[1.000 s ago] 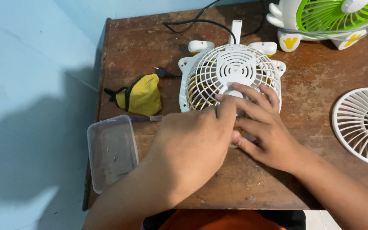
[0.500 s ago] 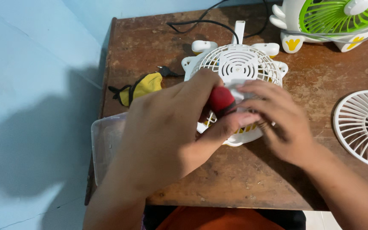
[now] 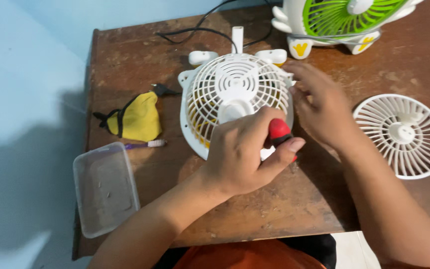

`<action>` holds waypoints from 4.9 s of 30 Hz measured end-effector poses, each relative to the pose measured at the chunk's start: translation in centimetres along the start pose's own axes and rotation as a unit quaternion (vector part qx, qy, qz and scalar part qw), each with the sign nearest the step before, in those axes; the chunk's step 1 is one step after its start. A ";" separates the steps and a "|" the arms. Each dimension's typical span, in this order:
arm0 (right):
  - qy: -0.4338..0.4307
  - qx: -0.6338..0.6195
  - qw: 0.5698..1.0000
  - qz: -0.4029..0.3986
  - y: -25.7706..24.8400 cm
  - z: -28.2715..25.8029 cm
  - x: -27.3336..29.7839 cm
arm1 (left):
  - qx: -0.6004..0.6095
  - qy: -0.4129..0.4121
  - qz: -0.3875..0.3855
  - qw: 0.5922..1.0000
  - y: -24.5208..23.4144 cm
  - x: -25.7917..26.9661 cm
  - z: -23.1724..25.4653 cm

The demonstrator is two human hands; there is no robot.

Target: The person disassembles a small electric fan on a wooden table. They use a screwdriver to remove screws from the fan's front grille, then separate the grille from the fan body, exposing the blades and internal components.

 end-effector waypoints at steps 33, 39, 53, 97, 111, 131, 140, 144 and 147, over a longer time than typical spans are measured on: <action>0.071 0.106 0.984 -0.125 2.3 -3.0 0.7 | -0.079 -0.098 0.019 0.992 -4.8 3.3 -4.7; 0.081 0.103 0.983 -0.126 2.5 -3.3 1.1 | -0.072 -0.025 0.002 0.997 -4.5 3.2 -2.5; 0.100 0.120 0.978 -0.138 2.6 -3.1 1.1 | -0.064 -0.008 -0.009 0.998 -4.0 2.8 -2.4; -0.112 -0.112 0.982 -0.107 5.5 -5.5 3.4 | 0.279 -0.041 -0.181 0.942 -1.9 3.8 -4.1; 0.033 -0.373 0.906 -0.196 9.3 -2.5 4.3 | 0.241 -0.106 -0.158 0.952 -1.1 2.9 -4.5; 0.062 -0.322 0.927 -0.185 8.8 -1.2 4.1 | 0.193 -0.046 -0.106 0.974 -2.7 3.3 -3.9; -0.021 -0.279 0.944 -0.173 7.0 -3.6 3.3 | 0.192 -0.089 -0.067 0.975 -2.5 3.5 -4.8; 0.050 -0.351 0.914 -0.197 8.4 -2.7 3.8 | 0.164 -0.078 -0.046 0.982 -3.1 3.2 -4.2; 0.056 -0.302 0.926 -0.218 8.6 -2.3 4.0 | 0.156 -0.071 -0.078 0.982 -2.9 3.3 -3.8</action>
Point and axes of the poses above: each hand's wrist, its own x-axis away from the middle knuckle, its own y-axis out of the palm, z = x × y, the point moved 9 cm from there along -x, towards the middle knuckle, and after that the axes turned 9 degrees about -z, right-handed, at the moved point
